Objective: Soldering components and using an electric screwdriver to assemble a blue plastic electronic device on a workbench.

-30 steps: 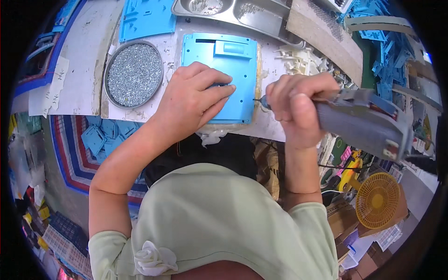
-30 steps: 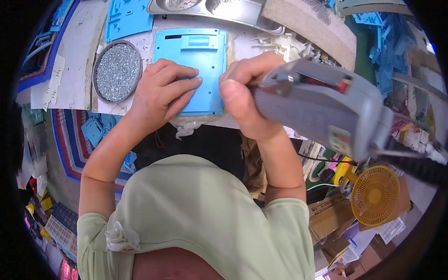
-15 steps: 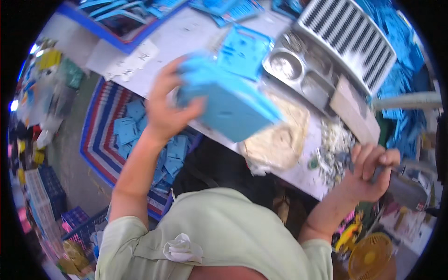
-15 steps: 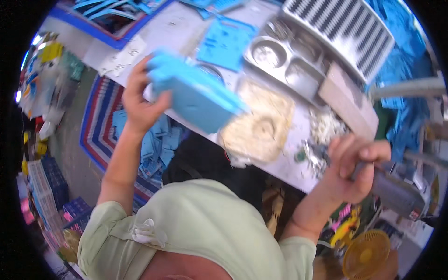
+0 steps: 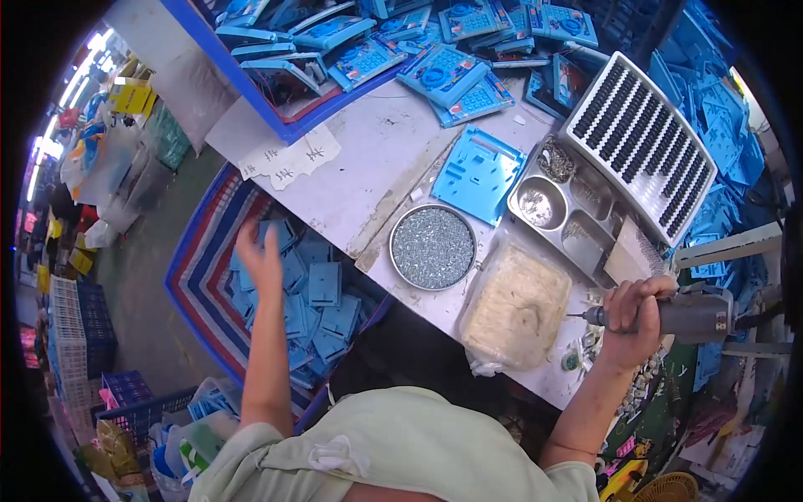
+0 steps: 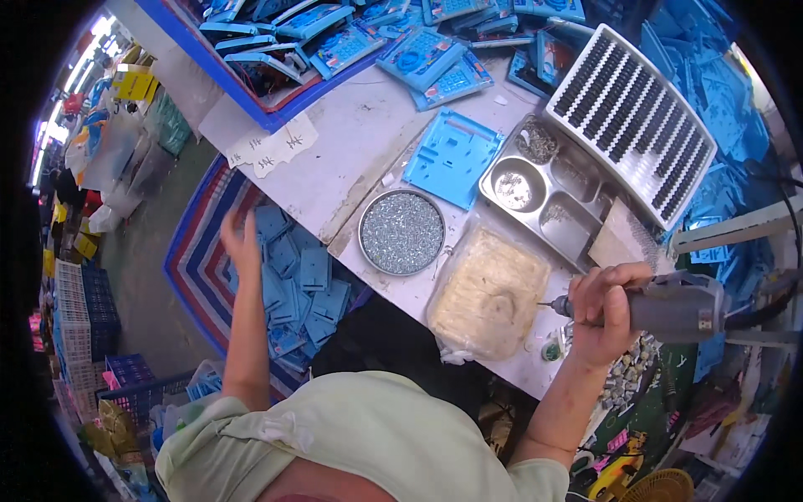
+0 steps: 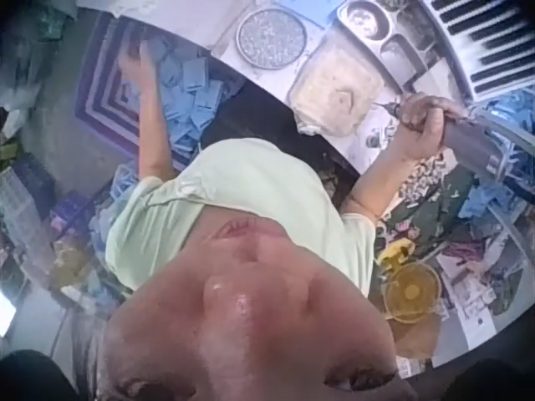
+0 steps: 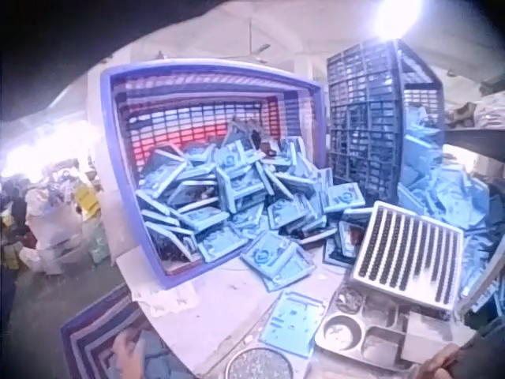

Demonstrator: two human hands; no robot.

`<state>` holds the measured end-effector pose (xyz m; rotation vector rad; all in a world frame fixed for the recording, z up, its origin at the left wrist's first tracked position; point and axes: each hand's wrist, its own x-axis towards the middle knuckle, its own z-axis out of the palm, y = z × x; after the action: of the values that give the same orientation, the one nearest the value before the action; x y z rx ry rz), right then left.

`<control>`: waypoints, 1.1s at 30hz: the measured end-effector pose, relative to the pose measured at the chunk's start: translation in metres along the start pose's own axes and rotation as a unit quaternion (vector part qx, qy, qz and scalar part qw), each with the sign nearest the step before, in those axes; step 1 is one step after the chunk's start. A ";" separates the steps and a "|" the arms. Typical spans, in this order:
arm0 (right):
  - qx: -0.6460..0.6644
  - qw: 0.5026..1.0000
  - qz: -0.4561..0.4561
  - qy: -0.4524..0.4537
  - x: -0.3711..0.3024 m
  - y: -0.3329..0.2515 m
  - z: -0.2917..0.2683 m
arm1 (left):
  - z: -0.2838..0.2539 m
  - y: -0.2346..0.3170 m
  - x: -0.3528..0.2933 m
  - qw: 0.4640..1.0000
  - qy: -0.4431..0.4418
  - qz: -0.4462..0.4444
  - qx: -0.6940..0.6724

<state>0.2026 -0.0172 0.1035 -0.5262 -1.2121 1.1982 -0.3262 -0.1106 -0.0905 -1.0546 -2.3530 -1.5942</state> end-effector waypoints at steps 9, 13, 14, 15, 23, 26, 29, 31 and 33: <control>-0.161 0.981 0.031 0.103 0.018 0.001 0.020 | 0.321 0.293 0.111 0.903 -0.174 0.334 0.209; -0.260 0.956 -0.023 0.136 0.005 -0.014 -0.001 | 0.383 0.312 0.144 0.851 -0.257 0.340 0.306; -0.335 0.921 -0.069 0.188 -0.003 -0.013 -0.001 | 0.375 0.316 0.157 0.831 -0.273 0.360 0.325; -0.385 0.891 -0.136 0.200 -0.011 -0.015 -0.003 | 0.341 0.337 0.175 0.829 -0.264 0.360 0.336; -0.060 0.966 0.239 -0.080 -0.048 0.021 0.048 | 0.128 0.285 0.228 0.896 -0.393 0.086 -0.187; 0.091 0.942 0.319 -0.057 -0.043 0.070 0.072 | 0.094 0.289 0.089 0.864 -0.389 0.006 -0.320; 0.329 0.909 0.255 -0.008 -0.035 0.107 0.067 | 0.063 0.283 -0.037 0.799 -0.427 -0.149 -0.396; 0.267 0.928 0.226 0.131 -0.038 0.098 0.066 | 0.045 0.274 -0.093 0.760 -0.445 -0.239 -0.409; 0.069 0.955 0.249 0.143 -0.058 0.093 0.038 | 0.031 0.256 -0.130 0.758 -0.486 -0.173 -0.399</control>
<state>0.1363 -0.0468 0.0136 -0.9006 -0.7595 1.5533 -0.0671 -0.0931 0.0360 -2.1357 -2.4464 -2.8814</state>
